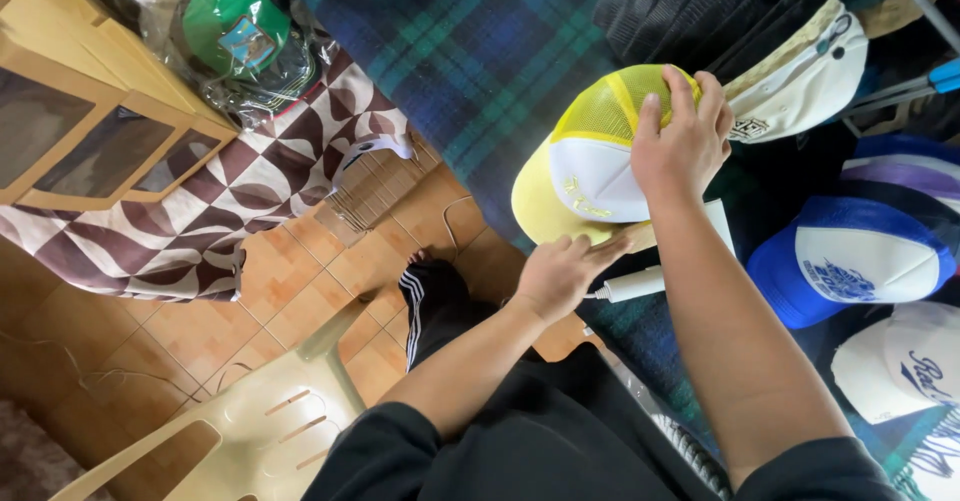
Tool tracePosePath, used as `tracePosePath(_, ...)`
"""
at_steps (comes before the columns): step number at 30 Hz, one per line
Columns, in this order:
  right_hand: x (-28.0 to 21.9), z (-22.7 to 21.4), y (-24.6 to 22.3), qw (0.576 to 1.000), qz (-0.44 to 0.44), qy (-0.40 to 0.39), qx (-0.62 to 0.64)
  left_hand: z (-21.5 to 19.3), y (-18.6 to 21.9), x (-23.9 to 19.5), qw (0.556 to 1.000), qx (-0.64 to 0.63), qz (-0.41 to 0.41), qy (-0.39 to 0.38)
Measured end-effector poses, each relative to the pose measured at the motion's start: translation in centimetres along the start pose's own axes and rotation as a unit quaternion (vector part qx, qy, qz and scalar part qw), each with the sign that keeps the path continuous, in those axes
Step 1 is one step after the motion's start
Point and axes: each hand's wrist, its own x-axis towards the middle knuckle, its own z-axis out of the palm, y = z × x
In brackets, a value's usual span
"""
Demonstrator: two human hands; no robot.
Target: The person cleans a yellow and white cap by brushing it with a wooden brush and drying it with a hairdryer. They then repeat the same process on a teal cap, brushing the mesh and fabric before using the hairdryer to finish.
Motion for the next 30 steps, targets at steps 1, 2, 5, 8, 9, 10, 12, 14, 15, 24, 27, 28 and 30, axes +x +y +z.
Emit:
tracePosePath(1,0.0,-0.1,0.0,1.000,-0.005,0.000,0.001,-0.2,-0.2,0.4,1.000,0.003,-0.003,0.003)
tracePosePath(2,0.1,-0.3,0.0,1.000,-0.004,-0.003,0.004,-0.4,-0.4,0.8,0.999,0.021,0.021,0.015)
tracePosePath(5,0.0,-0.4,-0.1,1.000,-0.007,-0.011,0.008,-1.8,-3.1,-1.0,0.997,0.041,0.060,0.001)
tracePosePath(8,0.1,-0.5,0.1,1.000,-0.013,-0.023,-0.004,-8.1,-6.8,-2.6,0.998,0.043,0.045,-0.013)
tracePosePath(9,0.3,-0.6,0.1,0.999,-0.015,-0.029,-0.012,-10.9,-8.2,-2.7,0.999,0.049,0.016,0.001)
tracePosePath(10,0.3,-0.5,0.0,0.999,-0.014,-0.028,-0.010,-11.6,-9.2,-3.9,0.999,0.051,0.019,0.001)
tracePosePath(12,0.0,-0.4,-0.1,1.000,-0.021,0.003,0.003,-13.2,-10.9,-6.5,0.962,0.149,-0.226,0.044)
tracePosePath(14,-0.2,-0.6,-0.2,1.000,-0.019,-0.003,0.005,-13.0,-10.0,-7.8,0.960,0.102,-0.251,0.068)
tracePosePath(15,-0.2,-0.8,-0.2,1.000,-0.018,-0.010,0.003,-12.8,-9.6,-8.3,0.955,0.051,-0.278,0.091)
tracePosePath(24,-0.2,-0.3,0.0,1.000,-0.021,-0.005,0.005,-13.1,-3.8,9.8,0.734,-0.458,-0.502,-0.018)
tracePosePath(27,-0.3,-0.3,0.0,1.000,-0.020,-0.009,0.001,-10.4,-8.8,11.8,0.778,-0.390,-0.482,-0.101)
tracePosePath(28,-0.2,-0.3,0.0,1.000,-0.022,-0.011,0.000,-10.6,-8.5,11.6,0.776,-0.391,-0.484,-0.099)
tracePosePath(30,-0.1,-0.3,0.0,1.000,-0.020,-0.003,0.008,-11.0,-7.8,11.1,0.782,-0.355,-0.499,-0.111)
